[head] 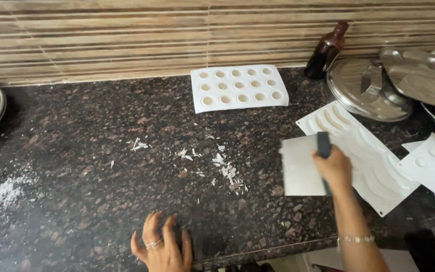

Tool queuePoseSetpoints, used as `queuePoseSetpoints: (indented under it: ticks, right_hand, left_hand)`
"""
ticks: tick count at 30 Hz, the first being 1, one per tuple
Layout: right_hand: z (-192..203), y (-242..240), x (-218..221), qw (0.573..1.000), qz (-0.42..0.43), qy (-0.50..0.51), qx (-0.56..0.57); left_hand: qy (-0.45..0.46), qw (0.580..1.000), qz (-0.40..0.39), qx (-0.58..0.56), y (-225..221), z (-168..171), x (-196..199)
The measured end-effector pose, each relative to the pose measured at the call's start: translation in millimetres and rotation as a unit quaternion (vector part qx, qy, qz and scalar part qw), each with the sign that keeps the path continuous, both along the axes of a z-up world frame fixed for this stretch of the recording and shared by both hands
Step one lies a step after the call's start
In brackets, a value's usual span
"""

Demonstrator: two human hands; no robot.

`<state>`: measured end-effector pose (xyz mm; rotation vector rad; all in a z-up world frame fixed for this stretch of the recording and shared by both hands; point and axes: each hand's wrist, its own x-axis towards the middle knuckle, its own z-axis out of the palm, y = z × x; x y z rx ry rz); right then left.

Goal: Cleaning a kitchen counter using a bench scraper and organizing kitchen supplies.

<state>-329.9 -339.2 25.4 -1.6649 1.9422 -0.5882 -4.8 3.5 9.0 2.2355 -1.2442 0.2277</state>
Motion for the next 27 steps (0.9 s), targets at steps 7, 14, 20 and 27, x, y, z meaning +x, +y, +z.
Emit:
queuePoseSetpoints:
  ticks: [7,14,20,27]
  right_hand:
    - [-0.8,15.5,122.3,0.993,0.095,0.070,-0.009]
    - [8.8,-38.3,60.3,0.995,0.089,0.048,0.012]
    - [16.3,2.1,141.7,0.986,0.143,0.079,0.032]
    - [38.7,-82.0,53.1,0.983,0.047,0.178,0.003]
  left_hand:
    - [-0.010,1.000,0.016,-0.023,0.4,-0.3,1.3]
    - [-0.013,0.999,0.036,-0.002,-3.8,2.7,-0.4]
    - [-0.007,0.999,0.046,0.007,1.8,-3.5,1.8]
    - [-0.003,0.997,0.077,0.017,-3.8,-0.3,-0.2]
